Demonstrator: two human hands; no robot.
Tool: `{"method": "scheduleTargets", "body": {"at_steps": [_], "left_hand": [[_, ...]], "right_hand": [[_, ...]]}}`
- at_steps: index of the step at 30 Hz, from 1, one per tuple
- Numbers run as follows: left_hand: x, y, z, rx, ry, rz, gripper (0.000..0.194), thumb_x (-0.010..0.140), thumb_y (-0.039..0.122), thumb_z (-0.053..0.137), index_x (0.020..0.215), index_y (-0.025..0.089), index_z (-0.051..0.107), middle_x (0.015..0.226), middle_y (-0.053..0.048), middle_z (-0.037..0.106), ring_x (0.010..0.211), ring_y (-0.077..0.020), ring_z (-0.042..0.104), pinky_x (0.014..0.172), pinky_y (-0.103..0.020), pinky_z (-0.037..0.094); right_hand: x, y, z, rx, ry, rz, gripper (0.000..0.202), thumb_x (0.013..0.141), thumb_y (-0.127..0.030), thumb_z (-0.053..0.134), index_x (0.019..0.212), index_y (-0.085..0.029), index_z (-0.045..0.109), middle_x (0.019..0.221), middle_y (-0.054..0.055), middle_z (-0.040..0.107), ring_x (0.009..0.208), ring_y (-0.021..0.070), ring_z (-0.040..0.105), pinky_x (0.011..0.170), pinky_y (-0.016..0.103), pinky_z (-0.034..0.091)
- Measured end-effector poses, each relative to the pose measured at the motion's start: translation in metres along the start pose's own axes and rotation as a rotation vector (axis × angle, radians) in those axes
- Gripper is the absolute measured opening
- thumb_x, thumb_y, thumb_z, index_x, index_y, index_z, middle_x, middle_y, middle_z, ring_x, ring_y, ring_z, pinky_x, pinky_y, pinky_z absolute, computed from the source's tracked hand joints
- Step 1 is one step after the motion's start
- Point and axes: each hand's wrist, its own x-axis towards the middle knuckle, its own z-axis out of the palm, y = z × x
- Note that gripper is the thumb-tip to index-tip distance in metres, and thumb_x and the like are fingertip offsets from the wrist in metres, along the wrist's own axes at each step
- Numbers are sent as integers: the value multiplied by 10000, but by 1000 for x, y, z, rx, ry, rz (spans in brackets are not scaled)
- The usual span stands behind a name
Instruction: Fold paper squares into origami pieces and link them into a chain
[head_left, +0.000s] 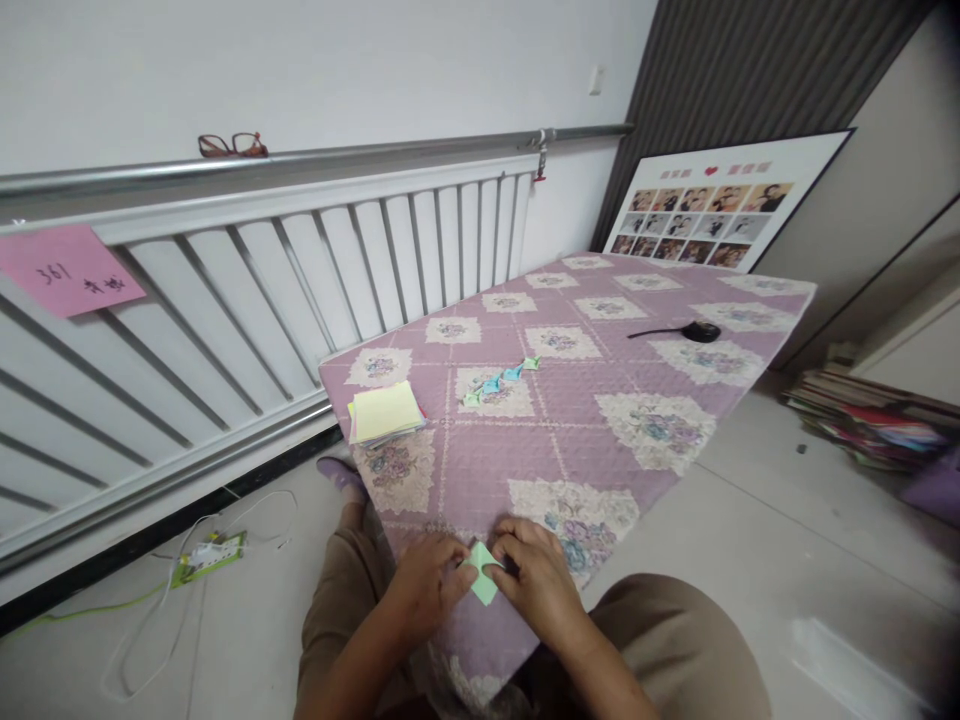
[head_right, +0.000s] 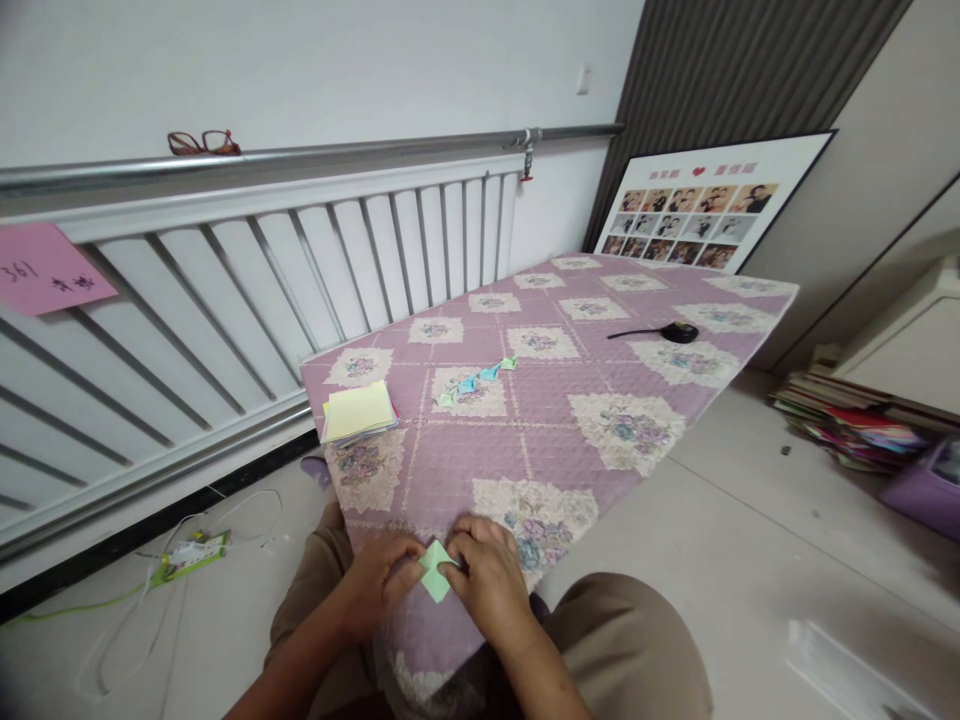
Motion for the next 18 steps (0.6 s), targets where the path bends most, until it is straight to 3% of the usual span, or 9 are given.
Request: {"method": "scheduleTargets", "body": {"at_steps": [3, 6, 10, 18], "left_hand": [[2, -3, 1, -10, 5, -46, 320, 921, 221, 319, 825, 188, 623, 826, -30, 645, 800, -167, 555, 752, -290, 385], [7, -5, 7, 19, 7, -118, 168, 828, 165, 453, 830, 192, 618, 852, -14, 650, 835, -174, 555, 772, -293, 374], [8, 0, 14, 109, 47, -188, 128, 749, 197, 576, 875, 204, 599, 873, 5, 634, 873, -190, 536, 812, -315, 343], [7, 9, 16, 261, 15, -204, 74, 814, 268, 557, 852, 217, 594, 924, 3, 616, 936, -206, 506, 853, -349, 300]], "right_hand": [[0, -1, -1, 11, -6, 16, 103, 721, -226, 695, 733, -245, 594, 1021, -6, 622, 993, 205, 542, 899, 378, 346], [0, -1, -1, 33, -14, 23, 115, 715, -219, 700, 723, -242, 588, 1017, -7, 621, 992, 206, 540, 908, 387, 337], [0, -1, 0, 40, -8, 17, 101, 728, -223, 688, 725, -240, 588, 1017, 2, 622, 991, 208, 541, 912, 394, 331], [0, 4, 0, 50, -34, -16, 59, 754, -199, 632, 756, -250, 604, 1049, 11, 621, 1016, 212, 540, 912, 401, 343]]}}
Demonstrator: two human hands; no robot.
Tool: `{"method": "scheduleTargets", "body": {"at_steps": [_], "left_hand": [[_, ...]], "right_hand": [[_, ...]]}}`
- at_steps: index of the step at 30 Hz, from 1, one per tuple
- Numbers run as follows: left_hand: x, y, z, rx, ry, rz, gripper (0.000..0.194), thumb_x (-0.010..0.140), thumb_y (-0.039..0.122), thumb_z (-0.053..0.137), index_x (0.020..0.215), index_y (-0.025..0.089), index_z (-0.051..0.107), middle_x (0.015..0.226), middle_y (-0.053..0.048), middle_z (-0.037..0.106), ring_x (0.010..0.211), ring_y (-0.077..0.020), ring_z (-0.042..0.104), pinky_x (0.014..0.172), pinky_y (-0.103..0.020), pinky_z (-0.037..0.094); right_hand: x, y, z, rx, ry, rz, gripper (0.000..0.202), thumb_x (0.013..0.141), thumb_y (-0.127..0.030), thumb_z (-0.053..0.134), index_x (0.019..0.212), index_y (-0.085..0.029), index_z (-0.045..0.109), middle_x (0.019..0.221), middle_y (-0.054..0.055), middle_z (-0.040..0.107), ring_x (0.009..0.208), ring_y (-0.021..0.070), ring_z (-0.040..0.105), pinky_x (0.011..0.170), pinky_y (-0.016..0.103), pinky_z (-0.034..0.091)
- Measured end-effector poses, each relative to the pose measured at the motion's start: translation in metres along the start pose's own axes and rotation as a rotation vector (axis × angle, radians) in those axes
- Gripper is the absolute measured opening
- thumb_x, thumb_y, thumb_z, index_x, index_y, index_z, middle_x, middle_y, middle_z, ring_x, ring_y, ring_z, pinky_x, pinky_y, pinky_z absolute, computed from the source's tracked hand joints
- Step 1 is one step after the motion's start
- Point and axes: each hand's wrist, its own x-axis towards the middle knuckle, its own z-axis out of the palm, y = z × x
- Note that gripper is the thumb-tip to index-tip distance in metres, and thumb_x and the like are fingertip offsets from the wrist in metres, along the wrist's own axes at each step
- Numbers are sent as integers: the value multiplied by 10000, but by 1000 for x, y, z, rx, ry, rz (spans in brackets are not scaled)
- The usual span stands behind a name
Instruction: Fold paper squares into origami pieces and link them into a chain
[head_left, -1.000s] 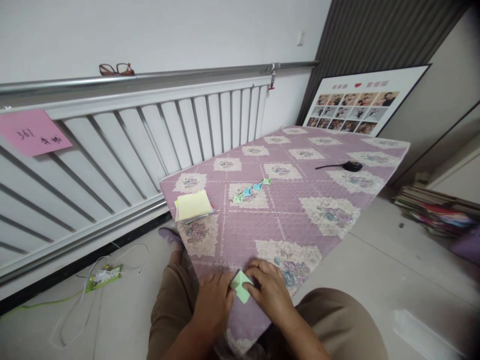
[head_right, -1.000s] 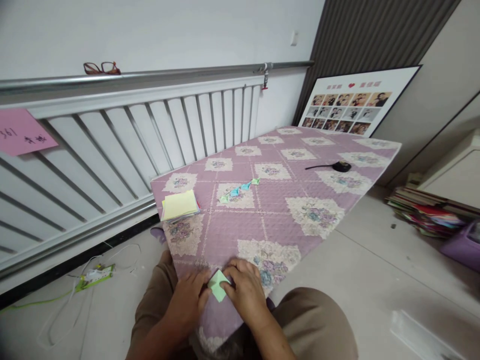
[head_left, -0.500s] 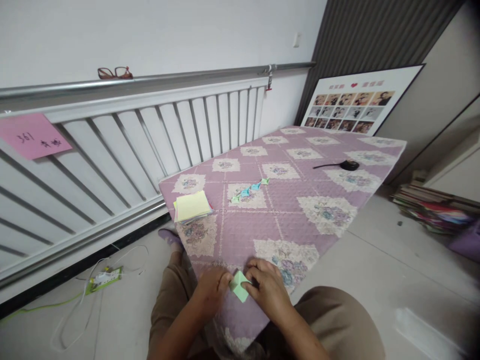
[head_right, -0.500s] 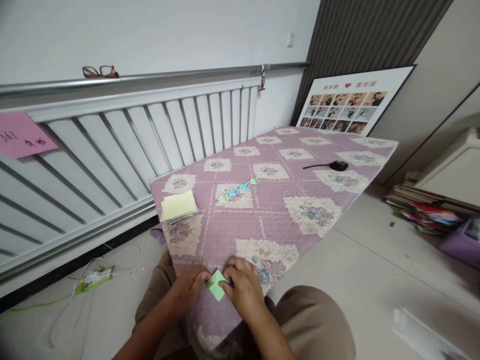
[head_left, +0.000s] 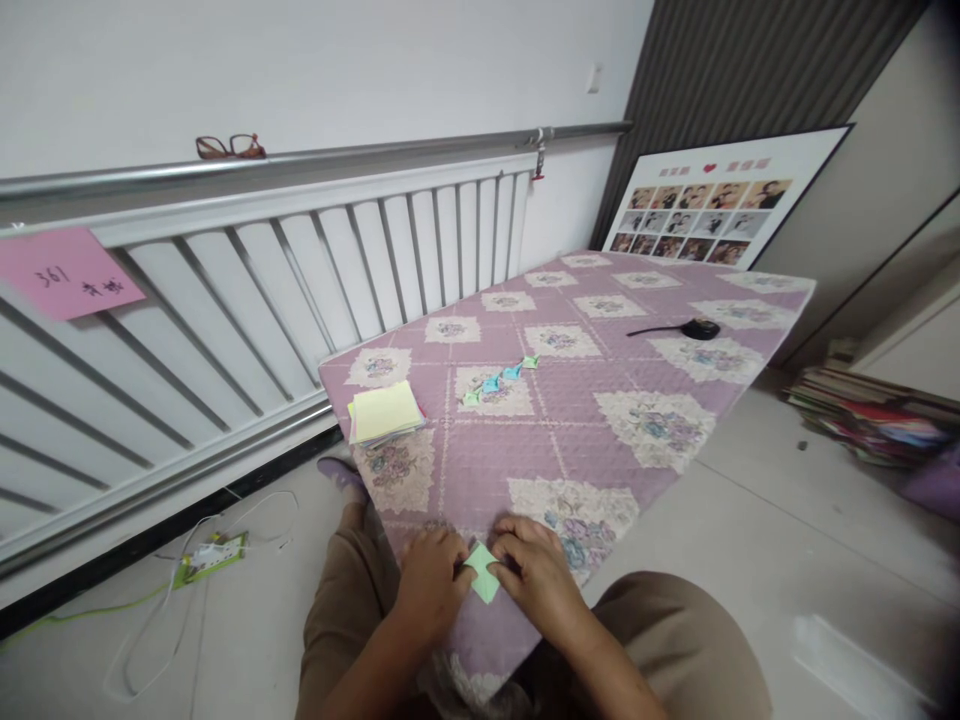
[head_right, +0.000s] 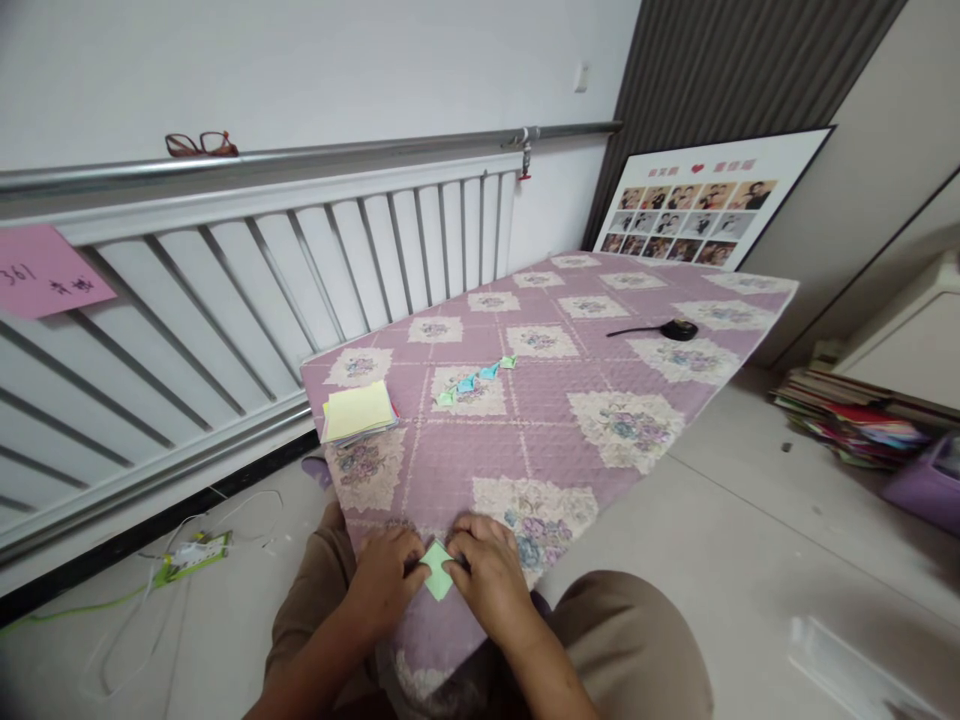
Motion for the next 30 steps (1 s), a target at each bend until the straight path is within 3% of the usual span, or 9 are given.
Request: {"method": "scheduleTargets", "body": {"at_steps": [5, 10, 18, 30], "left_hand": [[4, -2, 2, 16, -15, 42, 75, 833, 265, 553, 835, 210, 604, 916, -3, 616, 927, -199, 510, 856, -349, 297], [-1, -6, 8, -22, 65, 119, 105, 867, 216, 511, 810, 213, 599, 894, 4, 606, 905, -184, 507, 853, -354, 300], [-7, -14, 13, 168, 71, 270, 211, 943, 204, 412, 904, 218, 619, 928, -22, 606, 917, -192, 504, 874, -372, 320], [-12, -22, 14, 363, 97, 427, 143, 935, 230, 467, 890, 222, 602, 896, -3, 586, 853, -184, 493, 839, -358, 322]], "right_hand": [[-1, 2, 0, 1, 4, -28, 80, 757, -170, 611, 742, -247, 599, 1039, 6, 620, 1008, 204, 540, 904, 393, 351], [-4, 3, 1, -13, 45, -88, 102, 753, -148, 635, 740, -239, 591, 1007, 2, 611, 985, 198, 534, 893, 381, 356], [-10, 9, 9, -111, 103, -283, 167, 882, -201, 528, 727, -209, 589, 793, 20, 598, 790, 171, 529, 744, 312, 402], [-16, 10, 3, -236, -42, -352, 123, 911, -195, 516, 874, -225, 629, 847, 11, 627, 815, 180, 537, 762, 323, 413]]}}
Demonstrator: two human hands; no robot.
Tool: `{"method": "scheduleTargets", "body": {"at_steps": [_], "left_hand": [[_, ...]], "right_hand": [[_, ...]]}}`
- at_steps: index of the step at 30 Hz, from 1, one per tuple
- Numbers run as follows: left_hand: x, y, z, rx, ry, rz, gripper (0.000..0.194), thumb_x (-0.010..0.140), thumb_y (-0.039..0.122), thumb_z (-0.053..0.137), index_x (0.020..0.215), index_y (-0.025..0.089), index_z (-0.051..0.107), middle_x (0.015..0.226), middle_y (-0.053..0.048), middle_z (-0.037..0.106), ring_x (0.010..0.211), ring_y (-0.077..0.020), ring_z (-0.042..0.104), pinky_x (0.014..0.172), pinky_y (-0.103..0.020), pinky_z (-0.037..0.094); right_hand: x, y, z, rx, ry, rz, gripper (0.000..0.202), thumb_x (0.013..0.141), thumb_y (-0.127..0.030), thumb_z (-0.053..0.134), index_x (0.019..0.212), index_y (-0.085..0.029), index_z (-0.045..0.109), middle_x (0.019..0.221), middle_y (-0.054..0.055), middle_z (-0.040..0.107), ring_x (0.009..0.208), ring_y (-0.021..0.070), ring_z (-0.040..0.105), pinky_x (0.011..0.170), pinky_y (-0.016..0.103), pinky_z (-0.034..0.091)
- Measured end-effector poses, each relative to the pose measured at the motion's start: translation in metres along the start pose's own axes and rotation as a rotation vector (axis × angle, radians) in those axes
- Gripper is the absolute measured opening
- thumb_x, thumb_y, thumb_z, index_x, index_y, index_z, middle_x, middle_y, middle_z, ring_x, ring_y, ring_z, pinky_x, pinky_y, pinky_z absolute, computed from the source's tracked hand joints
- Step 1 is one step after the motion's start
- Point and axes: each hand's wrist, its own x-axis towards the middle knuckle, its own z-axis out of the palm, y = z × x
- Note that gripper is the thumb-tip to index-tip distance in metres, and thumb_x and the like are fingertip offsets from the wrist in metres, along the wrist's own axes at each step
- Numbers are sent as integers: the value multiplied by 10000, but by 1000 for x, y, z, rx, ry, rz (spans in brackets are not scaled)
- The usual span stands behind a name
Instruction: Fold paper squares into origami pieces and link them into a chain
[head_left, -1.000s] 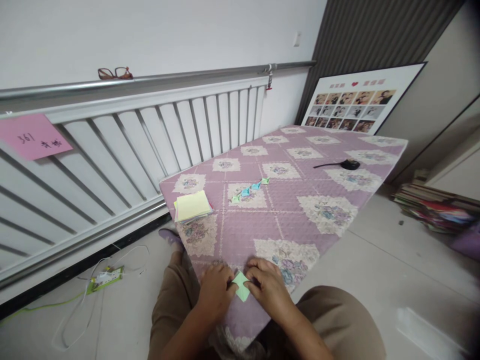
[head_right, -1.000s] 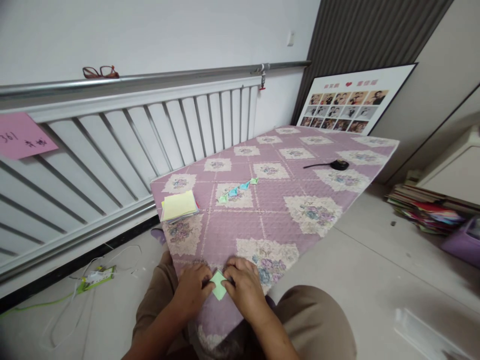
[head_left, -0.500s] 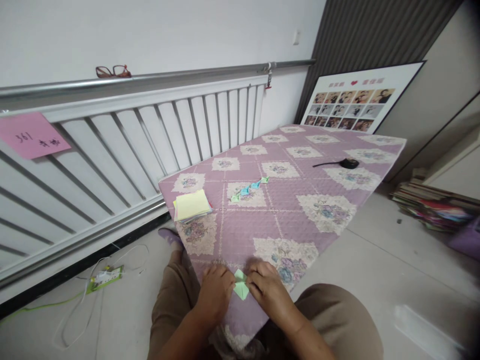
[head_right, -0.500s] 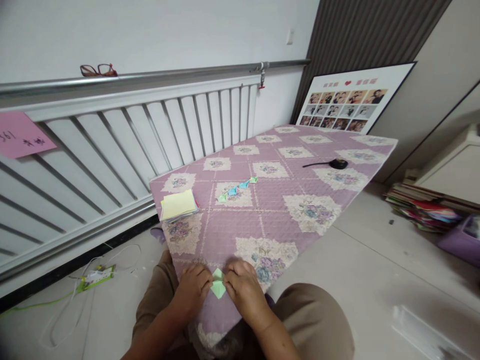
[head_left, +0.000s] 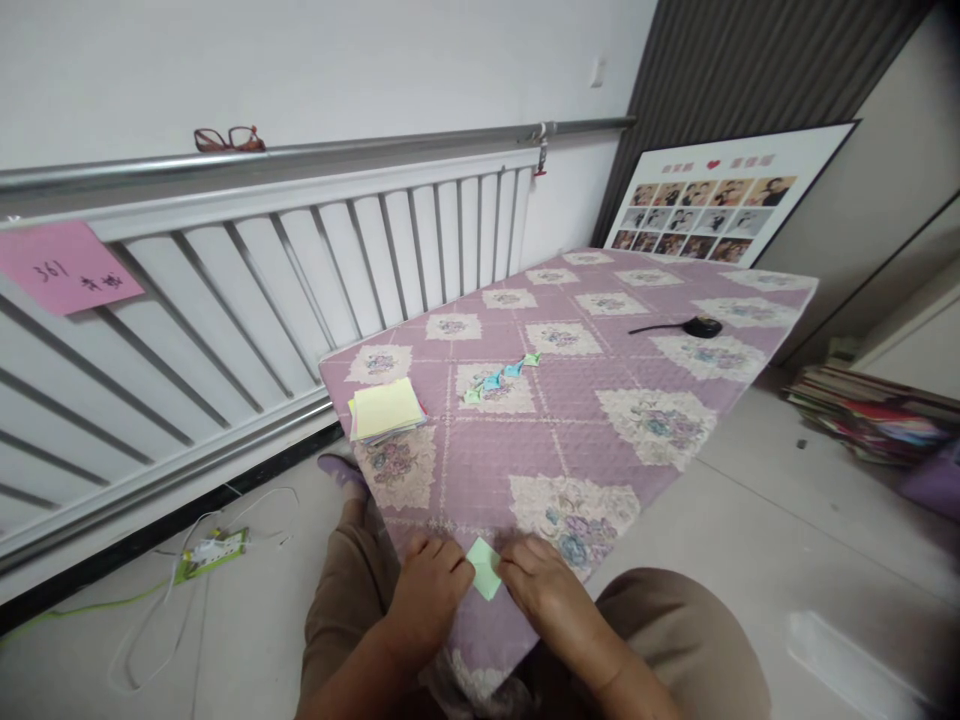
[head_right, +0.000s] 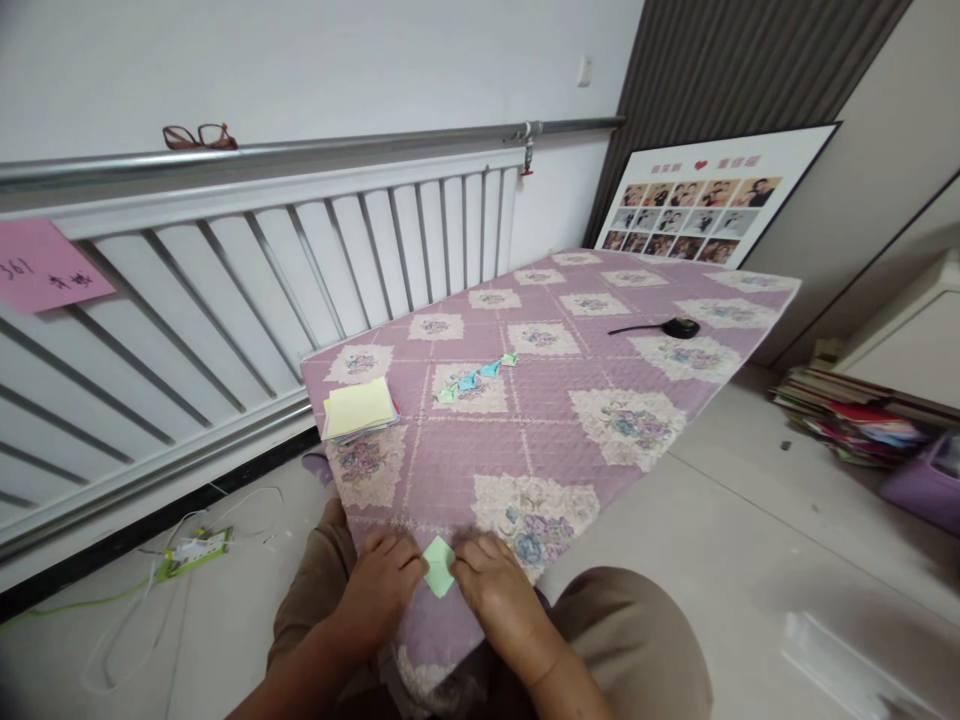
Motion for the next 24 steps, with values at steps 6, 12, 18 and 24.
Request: {"method": "scheduleTargets", "body": {"at_steps": [6, 12, 18, 24], "left_hand": [[-6, 5, -5, 38, -15, 14, 208, 941, 283, 465, 1123, 284, 566, 942, -11, 591, 880, -191, 508, 822, -358, 342], [-19, 13, -7, 106, 15, 43, 350, 945, 332, 454, 1291, 389, 458, 1114, -48, 561, 1031, -230, 484, 884, -404, 352], [-24, 15, 0, 170, 30, 45, 349, 941, 385, 441, 1286, 431, 468, 1176, -63, 543, 1038, -243, 477, 897, -452, 371], [-31, 18, 15, 179, 135, 53, 359, 929, 371, 471, 1276, 465, 471, 1201, -72, 539, 1078, -259, 467, 907, -465, 373]], "right_hand": [[-3, -6, -9, 7, -65, 35, 135, 876, -167, 561, 951, -245, 643, 903, 10, 645, 848, 194, 552, 784, 339, 421], [-3, -13, -16, 74, -79, 147, 146, 861, -165, 555, 933, -251, 648, 917, 23, 640, 888, 206, 555, 809, 344, 407], [23, -23, -20, 52, -146, 478, 103, 776, -214, 639, 878, -213, 620, 911, 52, 623, 905, 233, 566, 773, 337, 391], [45, -24, -27, 59, -292, 586, 129, 693, -249, 667, 793, -202, 601, 906, 58, 631, 909, 247, 565, 723, 317, 355]]}}
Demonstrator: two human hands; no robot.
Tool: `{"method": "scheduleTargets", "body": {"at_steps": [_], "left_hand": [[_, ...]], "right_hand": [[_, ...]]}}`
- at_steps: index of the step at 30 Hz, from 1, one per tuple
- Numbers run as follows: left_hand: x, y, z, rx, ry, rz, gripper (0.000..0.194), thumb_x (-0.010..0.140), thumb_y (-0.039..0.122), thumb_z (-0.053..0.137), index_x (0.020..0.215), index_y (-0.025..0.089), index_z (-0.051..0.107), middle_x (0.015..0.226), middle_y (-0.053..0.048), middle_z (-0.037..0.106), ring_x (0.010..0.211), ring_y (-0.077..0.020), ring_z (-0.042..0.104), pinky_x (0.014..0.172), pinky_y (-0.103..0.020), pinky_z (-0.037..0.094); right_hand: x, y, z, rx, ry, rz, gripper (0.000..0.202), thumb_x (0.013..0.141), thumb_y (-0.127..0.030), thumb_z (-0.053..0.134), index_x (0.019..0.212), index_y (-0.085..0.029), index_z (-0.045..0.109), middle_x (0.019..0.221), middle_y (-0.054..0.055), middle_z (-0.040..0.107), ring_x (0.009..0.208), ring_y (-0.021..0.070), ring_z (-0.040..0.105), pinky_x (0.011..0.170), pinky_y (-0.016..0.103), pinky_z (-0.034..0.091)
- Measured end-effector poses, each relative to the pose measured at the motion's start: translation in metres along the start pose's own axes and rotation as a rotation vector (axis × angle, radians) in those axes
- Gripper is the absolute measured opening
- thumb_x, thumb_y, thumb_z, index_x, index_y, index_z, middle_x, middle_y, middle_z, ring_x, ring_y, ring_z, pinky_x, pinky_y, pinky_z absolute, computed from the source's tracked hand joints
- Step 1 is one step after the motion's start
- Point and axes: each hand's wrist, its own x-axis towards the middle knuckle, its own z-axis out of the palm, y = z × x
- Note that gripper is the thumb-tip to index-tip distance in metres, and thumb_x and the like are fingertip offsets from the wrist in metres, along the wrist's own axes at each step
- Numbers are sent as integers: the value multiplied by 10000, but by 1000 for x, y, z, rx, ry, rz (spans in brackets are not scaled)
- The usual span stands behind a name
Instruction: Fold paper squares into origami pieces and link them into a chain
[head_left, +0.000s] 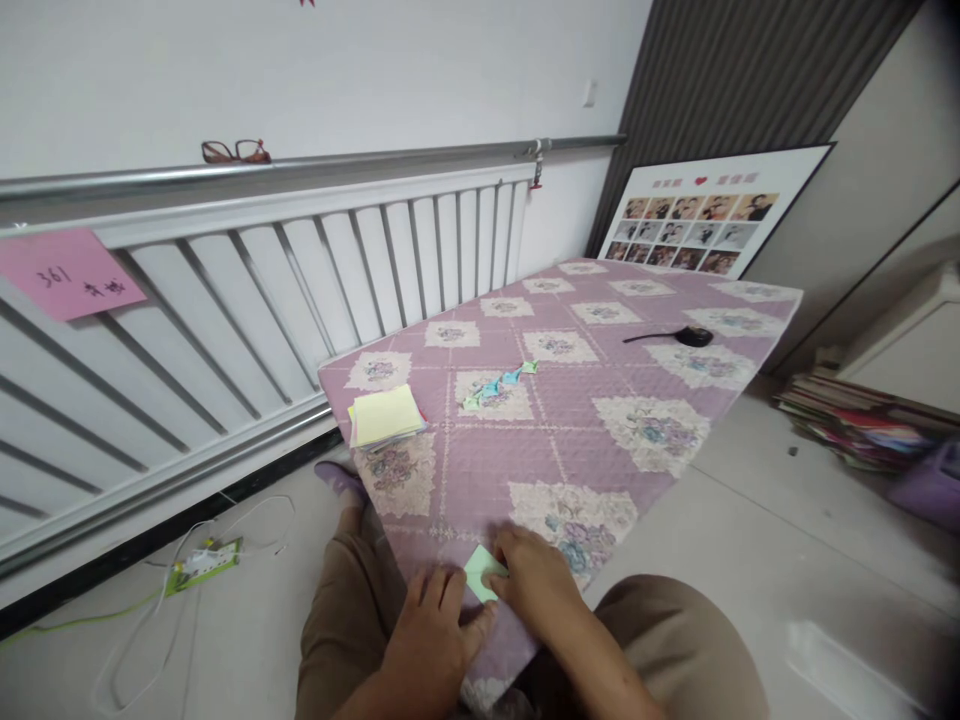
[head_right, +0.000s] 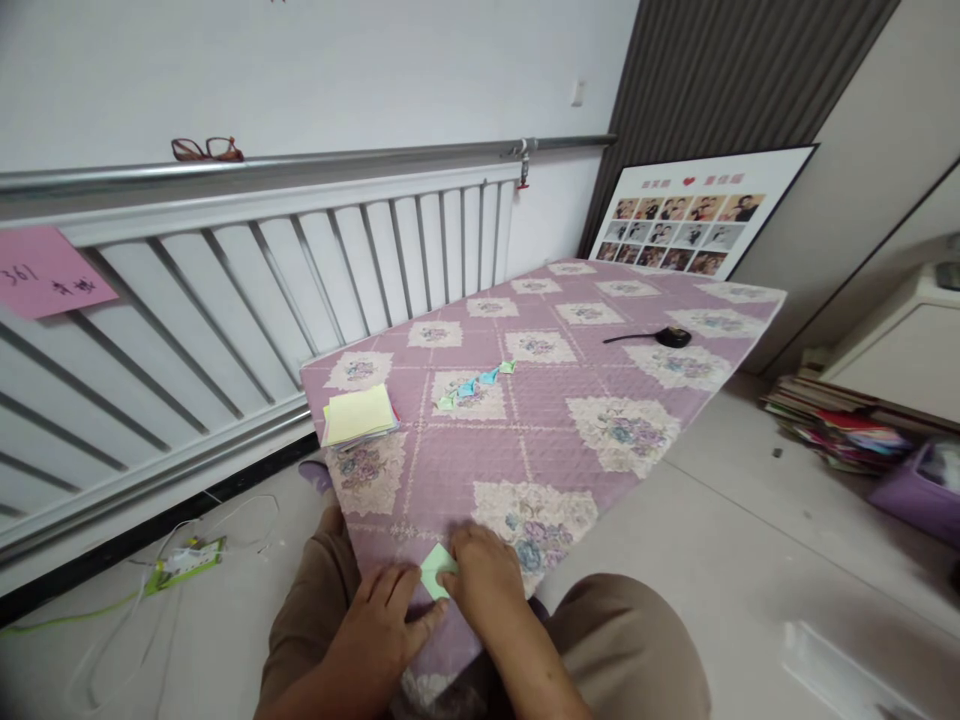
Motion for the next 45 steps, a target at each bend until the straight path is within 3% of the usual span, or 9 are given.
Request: {"method": "scheduleTargets", "body": {"at_steps": [10, 13, 19, 21, 25, 30, 33, 38, 45], "left_hand": [[-5, -1, 7, -41, 97, 2, 341, 924, 366, 484, 1251, 463, 492, 1208, -58, 538, 1078, -249, 470, 924, -465, 375], [-5, -1, 9, -94, 70, -5, 323, 926, 342, 489, 1227, 457, 519, 1228, -49, 532, 1100, -251, 462, 946, -468, 366], [9, -12, -11, -491, -200, -135, 346, 858, 180, 542, 1153, 352, 597, 1209, -32, 557, 1087, -226, 490, 936, -380, 396], [19, -20, -19, -692, -197, -214, 406, 813, 90, 488, 1160, 280, 580, 1130, -36, 595, 1023, -187, 529, 908, -323, 409], [42, -30, -24, -825, -171, -443, 413, 751, 135, 508, 1158, 191, 541, 1061, -57, 620, 953, -195, 558, 853, -315, 419], [59, -26, -21, -762, -312, -359, 86, 772, 194, 521, 777, 186, 606, 804, -9, 621, 775, -169, 551, 709, -273, 394], [61, -20, -24, -692, -231, -346, 119, 827, 183, 485, 794, 184, 599, 854, -21, 598, 828, -172, 531, 747, -283, 379], [53, -13, -23, -351, -21, -181, 157, 893, 146, 457, 841, 194, 598, 893, -27, 581, 876, -193, 499, 797, -325, 368], [38, -4, -6, -224, -60, -93, 131, 916, 196, 487, 868, 203, 609, 870, -20, 595, 843, -199, 509, 759, -350, 367]], "right_hand": [[-2, 4, 4, 159, -55, -4, 188, 667, -154, 603, 842, -206, 558, 804, 17, 642, 754, 173, 577, 632, 255, 324], [-2, 7, 6, 256, -67, -21, 251, 656, -139, 592, 894, -216, 571, 820, 11, 649, 759, 168, 577, 636, 247, 322], [-3, 12, 10, 338, -73, -64, 128, 670, -154, 575, 773, -218, 616, 752, -5, 642, 709, 151, 558, 626, 237, 320], [-4, 13, 11, 357, -68, -70, 114, 676, -153, 568, 758, -217, 615, 728, -16, 633, 689, 142, 549, 618, 231, 321], [-6, 15, 15, 388, -47, -78, 83, 674, -146, 570, 719, -210, 597, 677, -33, 606, 650, 130, 525, 592, 223, 317], [-7, 16, 17, 409, 8, -102, 78, 689, -131, 554, 673, -208, 546, 654, -43, 557, 634, 123, 496, 589, 223, 320], [-8, 15, 15, 391, 93, -145, 108, 720, -125, 544, 660, -204, 502, 697, -21, 550, 689, 140, 502, 633, 239, 341], [-13, 14, 20, 142, 329, -288, 143, 733, -64, 534, 733, -206, 540, 774, 14, 566, 788, 186, 501, 732, 300, 346], [-22, 25, 37, 33, 290, -343, 180, 733, -44, 565, 772, -219, 573, 832, 12, 589, 836, 191, 507, 768, 312, 346]]}}
